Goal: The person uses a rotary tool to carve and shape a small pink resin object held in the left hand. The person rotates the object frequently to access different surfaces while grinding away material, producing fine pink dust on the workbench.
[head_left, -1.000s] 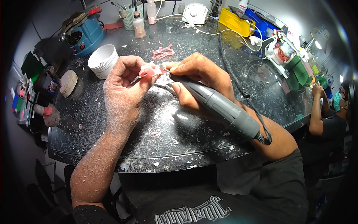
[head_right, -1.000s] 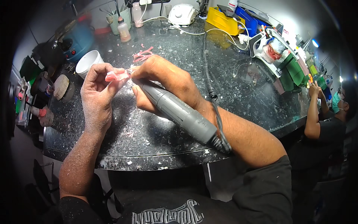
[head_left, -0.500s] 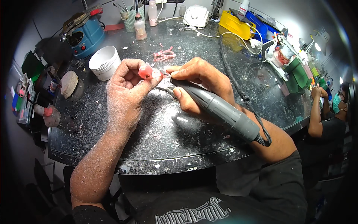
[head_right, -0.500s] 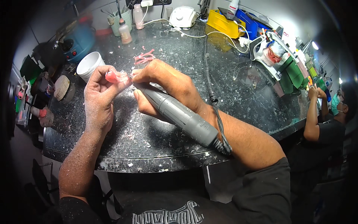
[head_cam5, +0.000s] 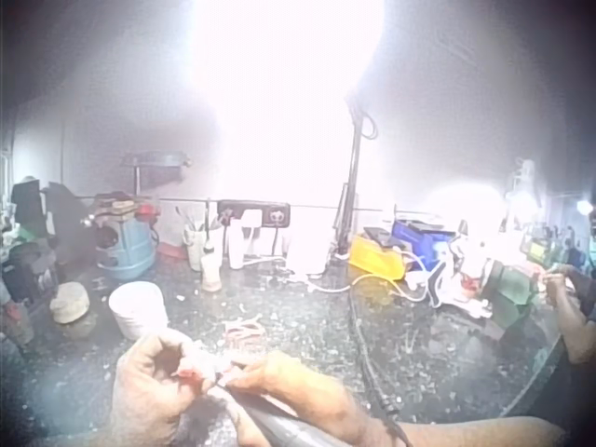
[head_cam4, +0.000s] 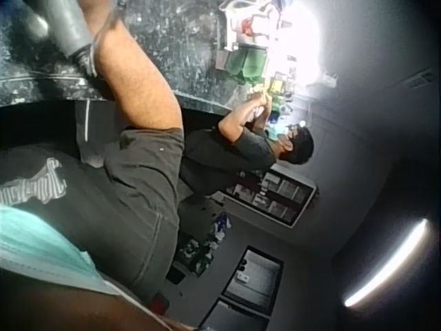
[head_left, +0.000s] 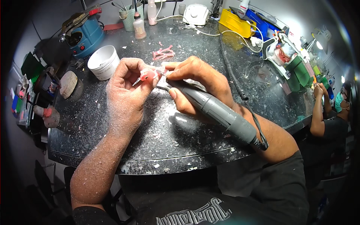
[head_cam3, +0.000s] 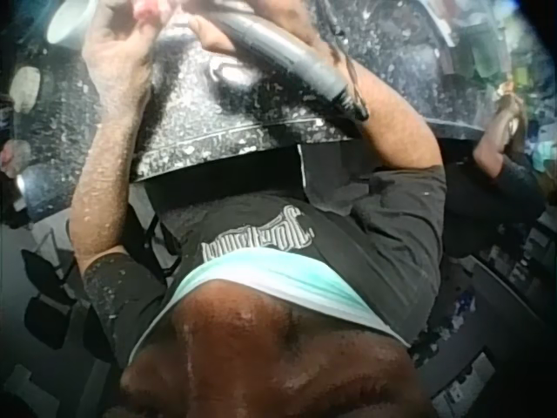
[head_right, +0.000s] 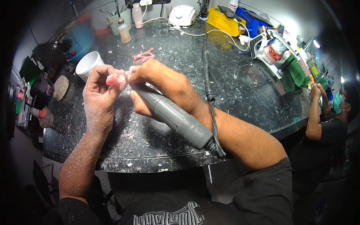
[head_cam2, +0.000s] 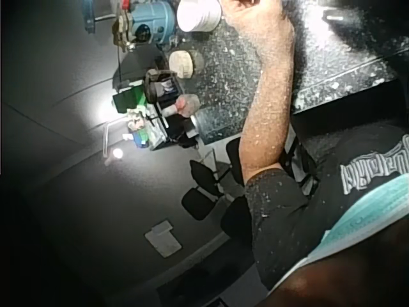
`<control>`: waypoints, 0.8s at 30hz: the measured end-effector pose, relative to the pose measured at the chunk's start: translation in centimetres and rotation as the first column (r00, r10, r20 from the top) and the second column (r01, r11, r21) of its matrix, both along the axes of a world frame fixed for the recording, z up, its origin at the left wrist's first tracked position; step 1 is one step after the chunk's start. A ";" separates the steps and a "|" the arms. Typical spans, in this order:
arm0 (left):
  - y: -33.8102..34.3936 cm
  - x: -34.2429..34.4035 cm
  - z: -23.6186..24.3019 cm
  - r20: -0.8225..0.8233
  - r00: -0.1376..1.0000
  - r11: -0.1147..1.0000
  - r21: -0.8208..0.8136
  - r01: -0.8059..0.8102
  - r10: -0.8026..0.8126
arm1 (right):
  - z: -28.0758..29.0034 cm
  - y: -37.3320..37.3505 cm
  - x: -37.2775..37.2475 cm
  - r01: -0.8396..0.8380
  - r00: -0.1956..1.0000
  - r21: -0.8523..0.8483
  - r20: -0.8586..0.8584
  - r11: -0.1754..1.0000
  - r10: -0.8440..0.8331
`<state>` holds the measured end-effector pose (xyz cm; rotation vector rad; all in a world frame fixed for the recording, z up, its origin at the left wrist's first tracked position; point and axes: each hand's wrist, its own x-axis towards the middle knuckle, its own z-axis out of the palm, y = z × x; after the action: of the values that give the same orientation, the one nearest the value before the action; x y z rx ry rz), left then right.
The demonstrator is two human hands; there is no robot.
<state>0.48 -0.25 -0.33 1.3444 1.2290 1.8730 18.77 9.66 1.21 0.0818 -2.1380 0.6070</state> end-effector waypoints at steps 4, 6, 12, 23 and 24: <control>0.0 0.2 0.0 -0.052 0.999 0.997 0.076 -0.001 0.005 | -0.3 -0.4 -0.2 0.021 0.999 -0.156 -0.044 0.988 -0.028; -0.2 0.3 0.0 -0.026 0.999 0.997 0.077 0.027 -0.025 | -0.1 -0.2 -0.3 0.005 0.999 -0.028 -0.048 1.000 -0.006; -0.2 0.3 -0.2 -0.177 0.981 0.986 0.154 -0.057 0.084 | -0.2 0.1 -0.7 0.016 0.991 0.009 -0.130 1.000 -0.014; 0.0 -0.5 -0.6 -0.220 0.973 0.974 0.227 -0.014 0.065 | -0.1 0.1 -0.6 -0.006 0.984 -0.024 -0.178 1.000 0.002; 0.0 -0.6 -0.6 -0.214 0.975 0.973 0.231 -0.010 0.061 | -0.1 0.2 -0.6 -0.017 0.983 -0.017 -0.182 1.000 0.014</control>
<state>-0.07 -0.26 -0.91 1.7020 1.1744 1.9813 18.12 9.81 1.09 0.1382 -1.9566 0.6052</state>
